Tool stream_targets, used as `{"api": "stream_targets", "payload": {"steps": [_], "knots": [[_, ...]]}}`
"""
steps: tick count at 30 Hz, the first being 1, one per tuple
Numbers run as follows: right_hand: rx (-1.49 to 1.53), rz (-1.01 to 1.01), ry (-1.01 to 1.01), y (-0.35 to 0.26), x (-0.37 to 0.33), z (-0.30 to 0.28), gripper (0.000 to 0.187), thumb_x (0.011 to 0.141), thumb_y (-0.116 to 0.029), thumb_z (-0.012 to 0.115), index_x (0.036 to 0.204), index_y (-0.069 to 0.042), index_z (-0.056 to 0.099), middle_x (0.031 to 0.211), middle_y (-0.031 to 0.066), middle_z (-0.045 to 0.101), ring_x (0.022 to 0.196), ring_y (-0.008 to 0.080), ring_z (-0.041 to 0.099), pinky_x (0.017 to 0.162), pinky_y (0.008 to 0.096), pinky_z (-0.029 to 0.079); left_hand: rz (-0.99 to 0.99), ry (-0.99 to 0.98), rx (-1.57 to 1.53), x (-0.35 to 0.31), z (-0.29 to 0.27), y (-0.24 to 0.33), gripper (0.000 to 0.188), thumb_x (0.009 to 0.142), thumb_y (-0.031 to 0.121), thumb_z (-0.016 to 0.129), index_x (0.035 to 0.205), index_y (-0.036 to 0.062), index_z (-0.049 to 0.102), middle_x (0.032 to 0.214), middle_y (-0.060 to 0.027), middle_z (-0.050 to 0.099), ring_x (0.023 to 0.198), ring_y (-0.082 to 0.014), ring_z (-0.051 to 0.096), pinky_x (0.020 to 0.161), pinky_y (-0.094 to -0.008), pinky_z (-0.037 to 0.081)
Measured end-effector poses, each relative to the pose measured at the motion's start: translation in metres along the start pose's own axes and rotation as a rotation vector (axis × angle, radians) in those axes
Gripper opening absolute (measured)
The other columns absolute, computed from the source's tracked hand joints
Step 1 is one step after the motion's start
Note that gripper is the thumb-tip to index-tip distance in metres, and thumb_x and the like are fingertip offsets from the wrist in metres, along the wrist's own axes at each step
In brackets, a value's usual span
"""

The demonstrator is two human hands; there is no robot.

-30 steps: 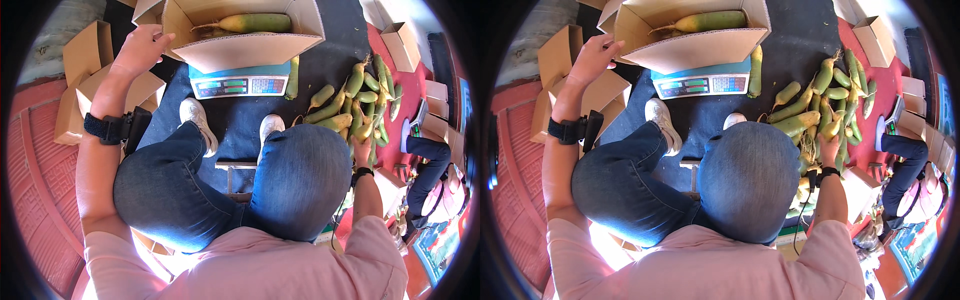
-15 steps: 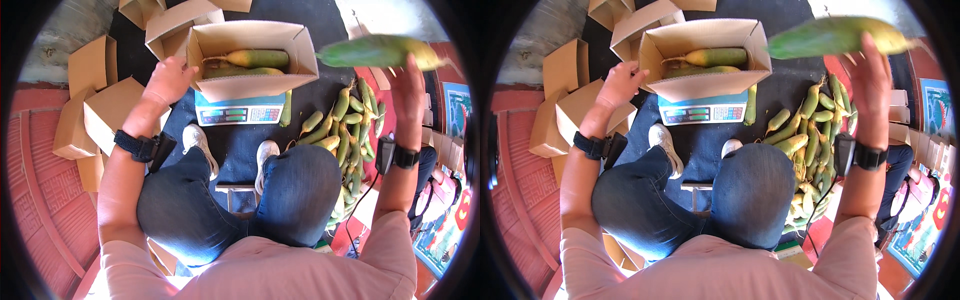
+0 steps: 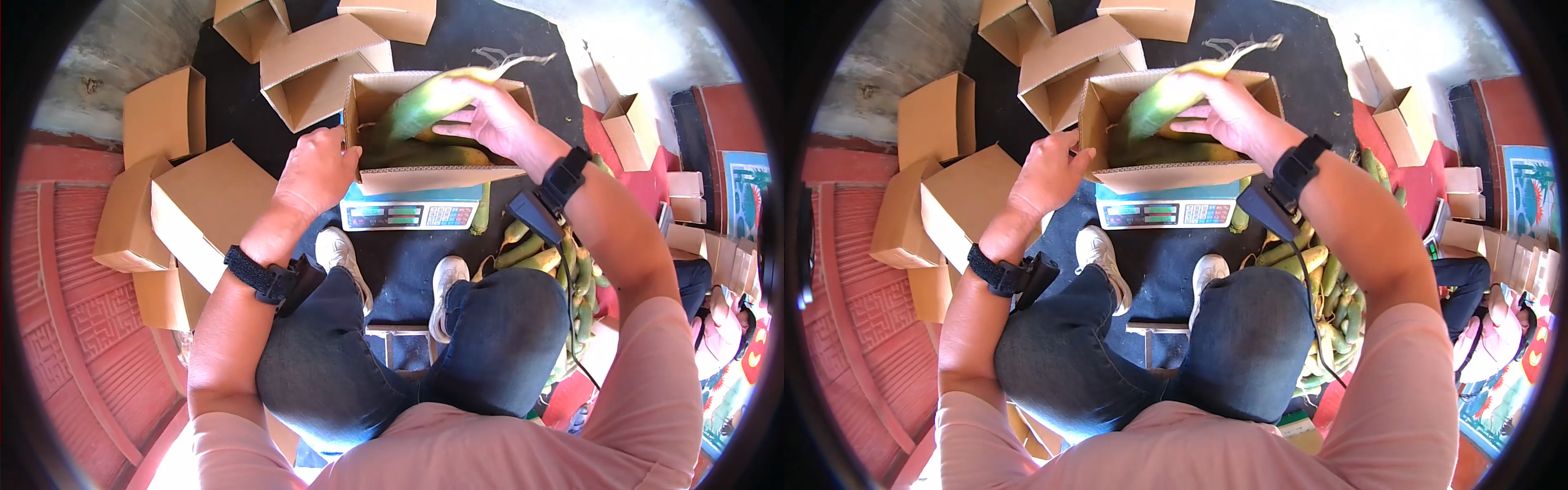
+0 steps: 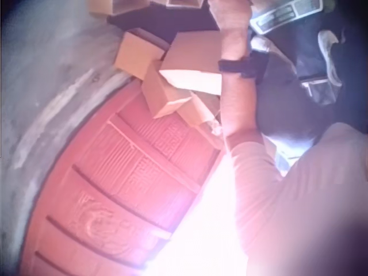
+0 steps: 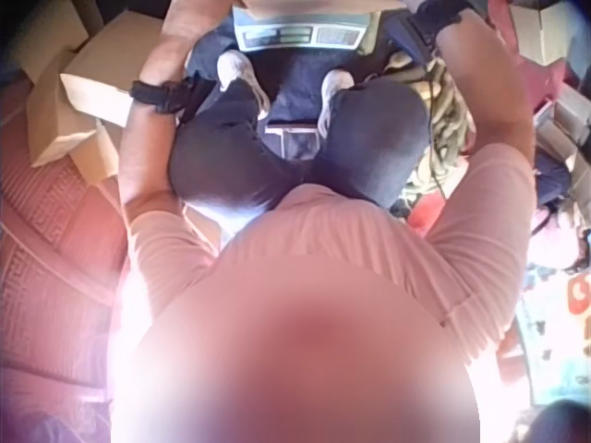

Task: The person sits on a stool and packs green vegetables into cardboard boxes placed on a digital scale. They repeatedly pick vegetables from a large pile on the floor, place them into the box, and occasionally transfer full boxes to a stack nearby.

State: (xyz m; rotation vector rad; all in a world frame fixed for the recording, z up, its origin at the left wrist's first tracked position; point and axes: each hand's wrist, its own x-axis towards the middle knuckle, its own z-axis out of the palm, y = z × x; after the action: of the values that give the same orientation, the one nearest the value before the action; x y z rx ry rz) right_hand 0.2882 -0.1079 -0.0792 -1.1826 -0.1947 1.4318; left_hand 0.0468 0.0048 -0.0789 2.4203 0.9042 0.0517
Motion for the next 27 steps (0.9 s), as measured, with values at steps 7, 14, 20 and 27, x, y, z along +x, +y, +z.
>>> {"api": "stream_targets", "payload": {"steps": [7,14,20,27], "knots": [[-0.688,0.071,0.335,-0.010,-0.031,-0.042,0.037,0.083,-0.019,0.069,0.113,-0.001,0.057,0.100,0.0129,0.061,0.092,0.0240,0.063,0.083,0.0409,0.055,-0.007,0.006,-0.021,-0.001,0.001,-0.001,0.024,0.085,0.022,0.058,0.092,-0.0011,0.063,0.087,-0.0229,0.064,0.087,-0.0404,0.062,0.081,-0.0464,0.050],[-2.132,-0.867,-0.051,-0.021,0.000,-0.040,0.029,0.076,-0.012,0.066,0.102,-0.002,0.057,0.100,0.0134,0.064,0.082,0.0315,0.065,0.069,0.0400,0.054,-0.059,-0.040,-0.092,0.002,-0.005,0.008,0.022,0.085,0.020,0.059,0.090,-0.0008,0.063,0.086,-0.0232,0.065,0.087,-0.0412,0.062,0.080,-0.0463,0.050],[-2.566,-0.424,-0.221,0.014,0.043,-0.002,0.046,0.074,-0.013,0.069,0.114,0.003,0.052,0.105,0.0167,0.060,0.095,0.0326,0.063,0.081,0.0402,0.051,-0.072,-0.009,-0.085,0.004,0.003,-0.003,0.024,0.084,0.021,0.059,0.085,-0.0022,0.063,0.084,-0.0244,0.064,0.086,-0.0428,0.062,0.080,-0.0468,0.050],[-2.465,-0.062,-0.386,0.010,0.040,0.002,0.051,0.072,-0.021,0.076,0.114,0.000,0.055,0.107,0.0180,0.062,0.097,0.0324,0.062,0.083,0.0417,0.051,-0.022,-0.026,-0.035,0.007,0.002,-0.003,0.027,0.086,0.020,0.059,0.078,-0.0056,0.058,0.069,-0.0180,0.062,0.067,-0.0263,0.065,0.064,-0.0340,0.050]]}}
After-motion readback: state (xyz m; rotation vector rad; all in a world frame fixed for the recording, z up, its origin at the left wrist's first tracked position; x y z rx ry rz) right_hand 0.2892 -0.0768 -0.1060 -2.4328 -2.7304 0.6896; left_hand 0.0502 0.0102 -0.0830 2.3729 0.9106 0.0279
